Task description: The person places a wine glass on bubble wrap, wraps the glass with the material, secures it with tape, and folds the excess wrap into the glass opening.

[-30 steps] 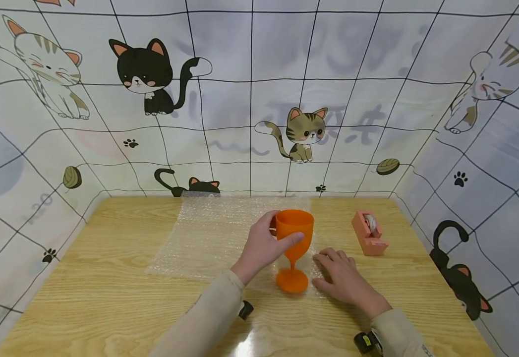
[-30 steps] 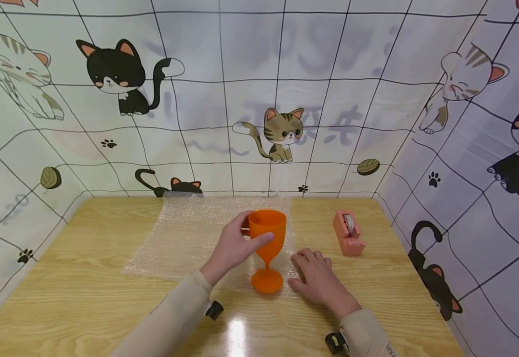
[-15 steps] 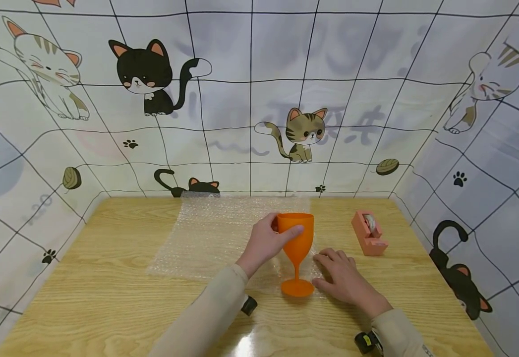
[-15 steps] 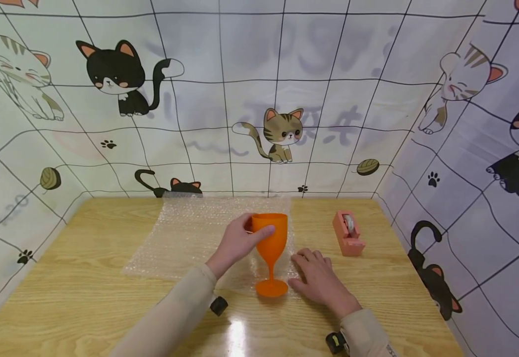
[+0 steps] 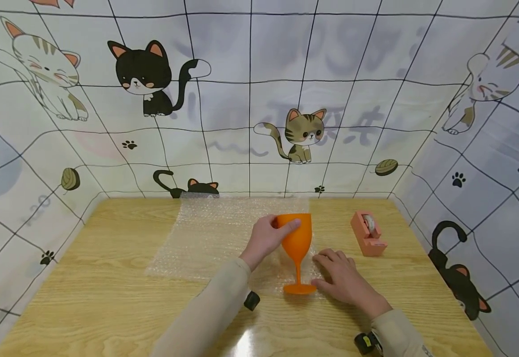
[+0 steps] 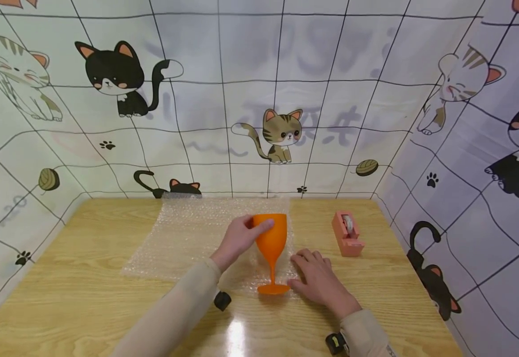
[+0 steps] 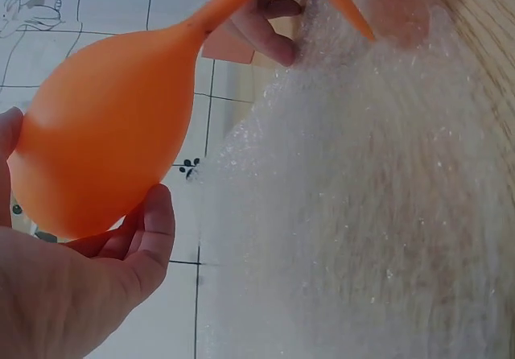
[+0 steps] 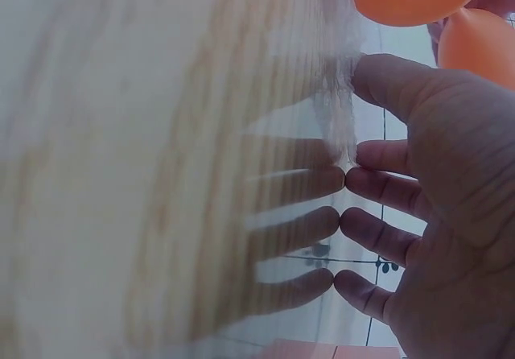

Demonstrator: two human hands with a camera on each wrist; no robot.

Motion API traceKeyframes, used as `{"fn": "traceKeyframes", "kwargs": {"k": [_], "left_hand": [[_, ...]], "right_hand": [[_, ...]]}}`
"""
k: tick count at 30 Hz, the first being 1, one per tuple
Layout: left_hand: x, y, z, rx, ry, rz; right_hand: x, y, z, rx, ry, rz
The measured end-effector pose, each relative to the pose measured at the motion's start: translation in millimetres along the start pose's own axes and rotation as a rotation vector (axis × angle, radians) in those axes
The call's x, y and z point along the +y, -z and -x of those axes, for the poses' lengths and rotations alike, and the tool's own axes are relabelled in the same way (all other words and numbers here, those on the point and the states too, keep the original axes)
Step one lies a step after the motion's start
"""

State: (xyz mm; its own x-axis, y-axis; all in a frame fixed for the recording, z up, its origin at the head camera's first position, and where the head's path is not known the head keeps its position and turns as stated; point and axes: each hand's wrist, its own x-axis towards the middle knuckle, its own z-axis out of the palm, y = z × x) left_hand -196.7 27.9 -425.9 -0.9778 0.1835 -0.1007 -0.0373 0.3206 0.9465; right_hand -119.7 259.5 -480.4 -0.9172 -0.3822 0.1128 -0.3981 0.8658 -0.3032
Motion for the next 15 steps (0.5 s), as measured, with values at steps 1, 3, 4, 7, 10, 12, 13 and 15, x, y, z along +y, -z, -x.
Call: {"fn": "traceKeyframes", "kwargs": {"k": [1,3,4,7,10,12,13,15], "left_hand": [[-1.5,-0.6,-1.4,-0.003,0.01,0.009],[-4.6,-2.1,-3.9,-0.009,0.027,0.026],[-5.8,-2.6,-4.9,-0.012,0.035,0.037],[-8.9,-3.8,-7.4,-0.019,0.052,0.056],[-11.3,-4.3,-8.9,-0.026,0.061,0.06],[-13.0,-4.9,-10.2,-0.033,0.064,0.06],[-13.5,-5.2,-10.7,-0.035,0.066,0.059],[-14.6,-5.9,-11.9,-0.038,0.069,0.058]], "right_hand": [[0,0,0,-0.003,-0.003,0.002],[1,-1,1,-0.007,-0.007,0.003],[1,-1,1,-0.008,-0.009,0.001],[1,-2,1,0.005,0.001,-0.001],[2,-2,1,0.017,0.012,-0.008],[2,-2,1,0.02,0.018,-0.011],[2,-2,1,0.021,0.02,-0.011],[2,-1,1,0.016,0.018,-0.016]]}}
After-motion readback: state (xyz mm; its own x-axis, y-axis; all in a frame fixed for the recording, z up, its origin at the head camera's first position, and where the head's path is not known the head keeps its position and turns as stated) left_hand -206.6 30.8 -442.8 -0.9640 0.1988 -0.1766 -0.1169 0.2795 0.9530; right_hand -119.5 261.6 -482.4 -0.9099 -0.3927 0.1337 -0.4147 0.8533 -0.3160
